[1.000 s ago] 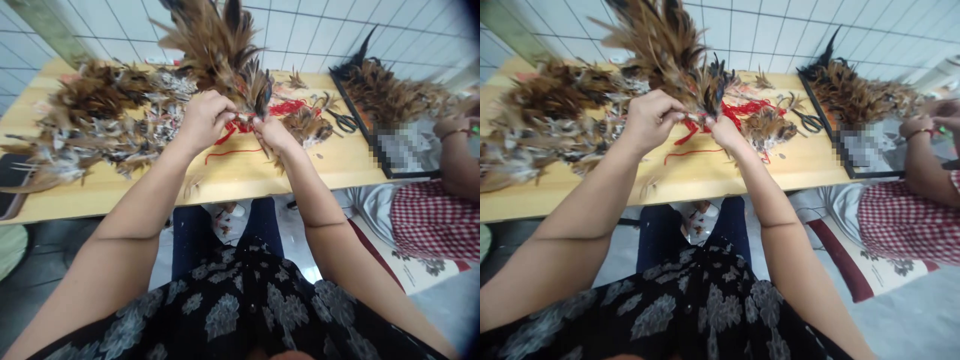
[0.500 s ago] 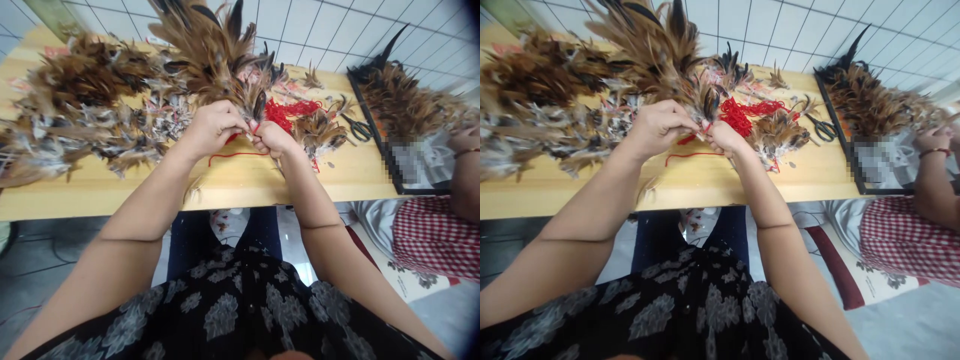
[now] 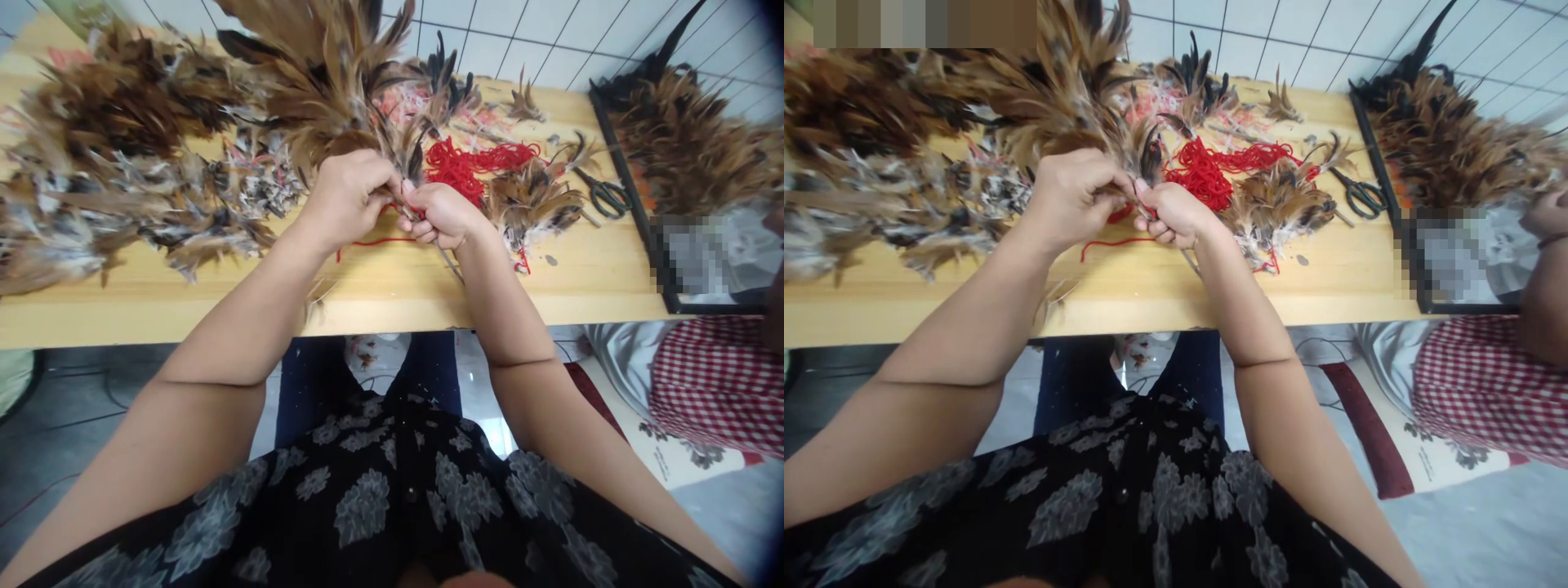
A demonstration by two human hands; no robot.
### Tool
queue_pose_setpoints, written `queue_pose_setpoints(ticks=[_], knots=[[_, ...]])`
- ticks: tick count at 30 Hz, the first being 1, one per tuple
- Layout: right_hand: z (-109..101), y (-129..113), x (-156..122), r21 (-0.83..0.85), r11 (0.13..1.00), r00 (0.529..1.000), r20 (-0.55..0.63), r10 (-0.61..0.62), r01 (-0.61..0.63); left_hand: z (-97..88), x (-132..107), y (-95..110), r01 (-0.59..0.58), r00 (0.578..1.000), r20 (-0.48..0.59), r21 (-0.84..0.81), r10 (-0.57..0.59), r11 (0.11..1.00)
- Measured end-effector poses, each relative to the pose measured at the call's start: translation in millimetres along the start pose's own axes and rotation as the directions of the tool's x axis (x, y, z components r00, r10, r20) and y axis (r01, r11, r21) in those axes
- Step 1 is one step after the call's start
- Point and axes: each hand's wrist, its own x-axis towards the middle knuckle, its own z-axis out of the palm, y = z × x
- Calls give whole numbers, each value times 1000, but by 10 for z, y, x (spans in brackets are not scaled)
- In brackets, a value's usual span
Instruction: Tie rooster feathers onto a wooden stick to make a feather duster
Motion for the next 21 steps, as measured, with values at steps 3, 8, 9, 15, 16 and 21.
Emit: queue_pose_setpoints(ticks=[3, 8, 9, 15, 16, 21], knots=[[-40, 47, 37, 5, 999, 998, 46, -38, 38, -10, -9, 16, -11, 999, -39, 81, 14, 997], [-101, 141, 123, 28, 995, 983, 153, -99, 96, -1, -81, -11, 87, 996, -23, 70, -86, 994], [-101, 152, 131, 30, 995, 982, 157, -101, 98, 10, -96, -25, 99, 995, -15, 62, -98, 993], [-138, 143, 99, 77, 990, 981, 147, -128, 118, 5, -90, -67, -24, 984, -172, 172, 54, 985], [-167, 130, 82, 92, 988, 978, 159, -137, 123, -26, -89, -64, -54, 960, -259, 217, 110, 975], [-323, 27, -64, 119, 977, 977, 97, -190, 178, -134, -178, -91, 87, 902, -430, 99, -36, 991]])
